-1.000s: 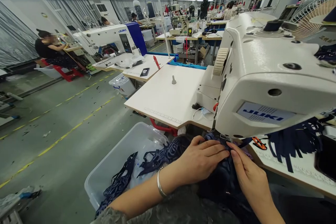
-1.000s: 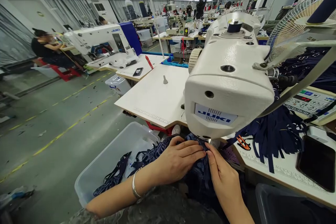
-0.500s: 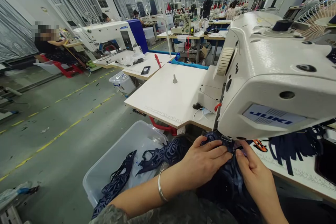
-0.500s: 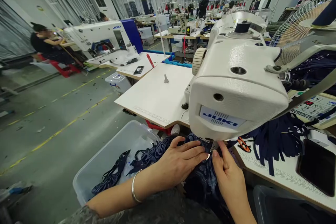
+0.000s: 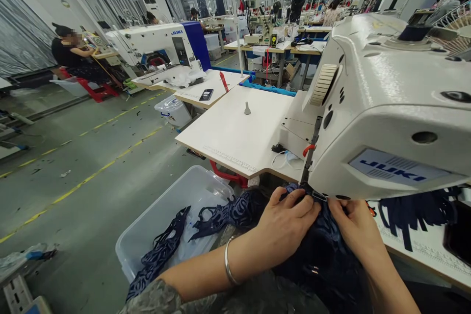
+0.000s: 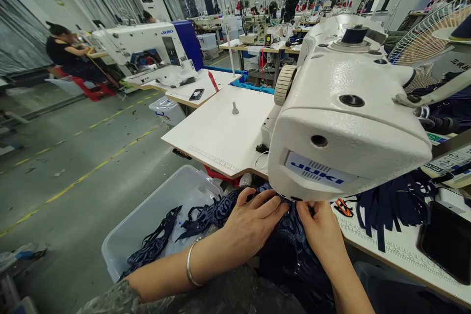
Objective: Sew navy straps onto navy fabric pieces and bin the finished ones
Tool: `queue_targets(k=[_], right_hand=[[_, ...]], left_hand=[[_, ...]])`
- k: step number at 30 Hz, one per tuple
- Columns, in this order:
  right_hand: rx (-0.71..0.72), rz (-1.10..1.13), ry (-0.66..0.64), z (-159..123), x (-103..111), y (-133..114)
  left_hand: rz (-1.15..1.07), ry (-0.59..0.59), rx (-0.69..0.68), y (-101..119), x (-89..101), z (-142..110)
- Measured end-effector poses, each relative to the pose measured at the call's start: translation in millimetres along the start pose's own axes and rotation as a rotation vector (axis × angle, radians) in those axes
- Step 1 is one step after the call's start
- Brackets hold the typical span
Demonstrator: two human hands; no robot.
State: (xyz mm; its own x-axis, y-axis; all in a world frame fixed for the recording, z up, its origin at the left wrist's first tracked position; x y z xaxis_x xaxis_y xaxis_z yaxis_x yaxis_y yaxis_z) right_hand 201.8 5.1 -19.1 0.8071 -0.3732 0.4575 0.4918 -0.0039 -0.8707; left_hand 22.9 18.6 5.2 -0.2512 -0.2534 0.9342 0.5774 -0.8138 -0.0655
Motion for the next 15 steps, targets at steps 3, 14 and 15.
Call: queue_targets(k=[3,14,15], right_hand=[[-0.057,-0.022,-0.074,1.0,-1.2,1.2],[-0.127,-0.021,-0.067,1.0,-2.1,6.7],[-0.135,-0.037,-0.062,0.8,-1.8,5.8]], left_hand=[[0.01,-0.002,-0.003,0.8,-0.9,0.6],[0.045,0.013,-0.011,0.8,-0.9,1.0],[0.049,0.018,-0.01,0.9,-0.8,1.1]])
Point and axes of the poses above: each hand's wrist, its own z-axis towards the middle knuckle, its own x-axis out of the back of the hand, y = z × x, the point moved 3 cm from there along z, towards the middle knuckle, and after that the axes turned 7 degrees about z, right-handed, at the moved point
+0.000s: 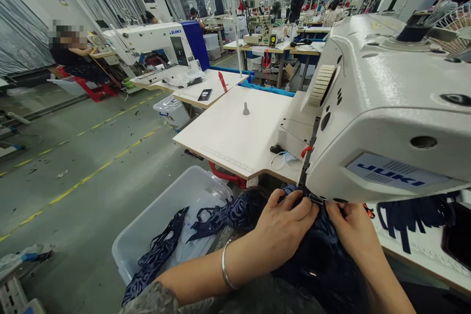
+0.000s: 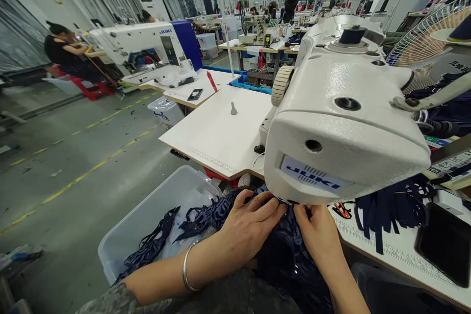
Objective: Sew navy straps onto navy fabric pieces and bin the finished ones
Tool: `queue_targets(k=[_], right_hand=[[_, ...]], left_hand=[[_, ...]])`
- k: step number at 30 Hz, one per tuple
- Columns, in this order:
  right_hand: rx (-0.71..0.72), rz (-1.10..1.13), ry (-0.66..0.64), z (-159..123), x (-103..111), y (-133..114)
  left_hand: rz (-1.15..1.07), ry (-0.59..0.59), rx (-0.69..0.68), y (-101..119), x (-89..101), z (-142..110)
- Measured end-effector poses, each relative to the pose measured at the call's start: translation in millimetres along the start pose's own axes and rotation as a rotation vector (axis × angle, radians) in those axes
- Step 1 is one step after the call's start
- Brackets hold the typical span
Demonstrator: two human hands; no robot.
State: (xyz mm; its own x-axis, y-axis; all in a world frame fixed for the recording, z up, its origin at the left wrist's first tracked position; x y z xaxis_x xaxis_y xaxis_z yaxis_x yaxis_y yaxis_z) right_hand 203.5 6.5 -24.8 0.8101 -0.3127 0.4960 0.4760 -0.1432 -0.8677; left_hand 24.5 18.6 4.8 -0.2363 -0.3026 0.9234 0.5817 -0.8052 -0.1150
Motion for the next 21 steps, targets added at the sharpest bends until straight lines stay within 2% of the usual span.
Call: queue_targets(k=[3,11,21], right_hand=[[-0.018,-0.036,0.009,-0.8,0.2,-1.6],[0.048,-0.093,0.078,-1.2,-0.1,-5.5],[0.062,-0.083,0.028,-1.9,-4.4,-2.5]], left_hand=[[0.019,0.011,0.008,0.4,0.8,0.2],[0.042,0.028,0.029,2.5,3.3,-0.1],[0.04,-0.001,0.027,-4.0,8.6,-0.3]])
Point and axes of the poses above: each hand's wrist, its own z-axis towards the middle knuckle, its own x-axis out of the back of the hand, y = z × x, the point moved 3 cm from there along z, towards the middle knuckle, and after that the axes turned 7 degrees about z, right-handed, at the moved point
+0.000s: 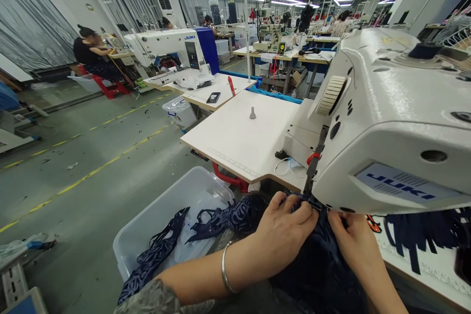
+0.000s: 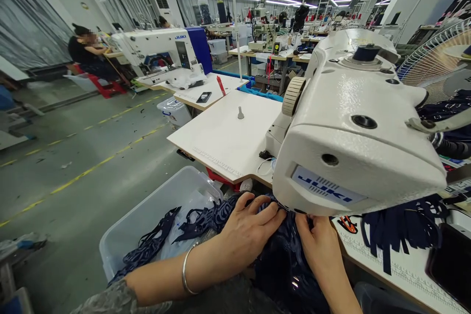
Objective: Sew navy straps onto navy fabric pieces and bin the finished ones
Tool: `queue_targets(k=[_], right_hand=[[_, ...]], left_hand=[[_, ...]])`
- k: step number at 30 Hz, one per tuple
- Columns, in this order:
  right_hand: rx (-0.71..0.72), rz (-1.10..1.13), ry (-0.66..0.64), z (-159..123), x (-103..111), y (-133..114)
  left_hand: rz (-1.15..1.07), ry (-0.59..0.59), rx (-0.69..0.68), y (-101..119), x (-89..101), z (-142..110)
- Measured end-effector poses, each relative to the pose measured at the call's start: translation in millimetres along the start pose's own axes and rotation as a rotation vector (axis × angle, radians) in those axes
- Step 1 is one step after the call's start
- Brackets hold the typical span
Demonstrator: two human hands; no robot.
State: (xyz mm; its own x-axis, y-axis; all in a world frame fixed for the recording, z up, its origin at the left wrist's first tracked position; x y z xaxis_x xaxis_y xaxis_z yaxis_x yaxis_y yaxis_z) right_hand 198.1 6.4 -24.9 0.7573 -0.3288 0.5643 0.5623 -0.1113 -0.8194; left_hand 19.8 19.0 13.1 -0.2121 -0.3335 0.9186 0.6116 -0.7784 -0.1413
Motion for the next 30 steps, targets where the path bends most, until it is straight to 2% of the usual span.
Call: queue_targets(k=[10,20,26,30], right_hand=[[0.026,0.166,-0.011,-1,0,15],[0.04,0.272,0.02,-5,1,18],[0.057,0.347,0.004,-9,-4,12],[0.013,0.271,0.048,-7,-3,14]], left_hand=[[-0.153,-0.023,0.017,4,11.9,0],[-0.079,-0.077,-0.017,8,13.0,-2],[-0.056,0.001,-0.173,10,11.5,-4],[0.038,-0.006,-0.153,13,11.8,-8]])
Point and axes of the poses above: each hand's wrist, its own z-axis towards the middle knuckle, its own x-axis out of the back of the hand, y = z × x, the point moved 3 cm from there along z, towards the middle knuckle, and after that the axes turned 7 degrees about z, right-handed, at the moved point
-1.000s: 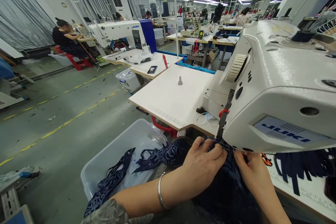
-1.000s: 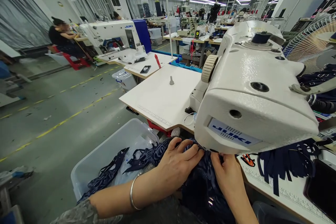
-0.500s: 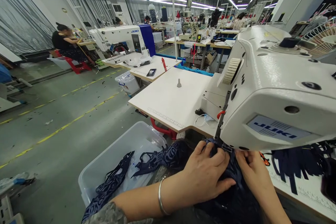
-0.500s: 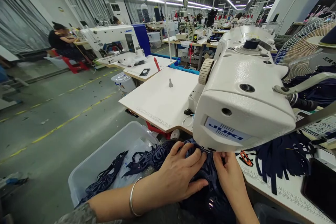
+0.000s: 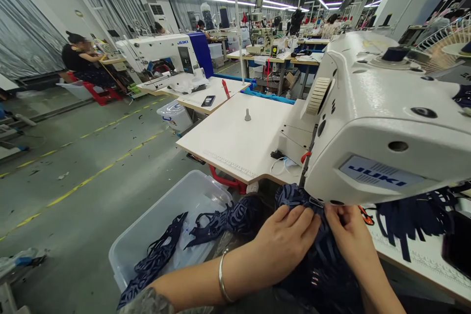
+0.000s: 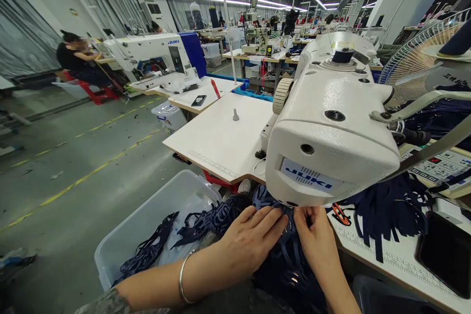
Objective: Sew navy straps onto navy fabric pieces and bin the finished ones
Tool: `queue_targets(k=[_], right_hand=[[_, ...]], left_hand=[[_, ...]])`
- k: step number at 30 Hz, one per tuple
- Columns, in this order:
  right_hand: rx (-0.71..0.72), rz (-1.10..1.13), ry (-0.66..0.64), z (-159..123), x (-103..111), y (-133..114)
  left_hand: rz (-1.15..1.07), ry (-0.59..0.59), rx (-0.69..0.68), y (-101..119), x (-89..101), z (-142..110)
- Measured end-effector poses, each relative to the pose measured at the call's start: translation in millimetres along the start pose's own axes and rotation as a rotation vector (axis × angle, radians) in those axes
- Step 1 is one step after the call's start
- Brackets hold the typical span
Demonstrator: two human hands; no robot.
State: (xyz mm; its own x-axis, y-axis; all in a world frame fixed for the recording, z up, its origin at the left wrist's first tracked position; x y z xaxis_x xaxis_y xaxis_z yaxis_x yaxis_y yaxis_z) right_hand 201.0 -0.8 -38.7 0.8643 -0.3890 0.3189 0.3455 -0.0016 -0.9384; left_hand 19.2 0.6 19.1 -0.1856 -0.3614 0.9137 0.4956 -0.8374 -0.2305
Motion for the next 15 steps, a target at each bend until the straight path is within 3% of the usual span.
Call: queue_targets(k=[5,15], right_hand=[[-0.046,-0.037,0.013,4.2,0.5,0.1],[-0.055,-0.089,0.026,5.3,1.2,1.9]], left_hand=[[0.057,-0.045,0.015,3.2,2.3,-2.9],[0.039,-0.025,0.038,1.8,-3.7,-2.1]])
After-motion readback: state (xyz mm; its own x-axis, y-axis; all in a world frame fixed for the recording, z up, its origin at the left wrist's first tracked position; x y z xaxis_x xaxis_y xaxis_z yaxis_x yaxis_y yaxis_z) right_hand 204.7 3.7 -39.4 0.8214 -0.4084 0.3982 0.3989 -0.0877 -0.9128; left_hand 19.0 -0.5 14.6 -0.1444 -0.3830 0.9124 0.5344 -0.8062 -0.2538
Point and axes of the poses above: each hand's wrist, its own z-axis towards the middle knuckle, its own x-axis out of the back of the hand, y = z × x, the point moved 3 cm from there along z, towards the middle knuckle, and after that the axes turned 7 degrees about z, right-handed, at the moved point
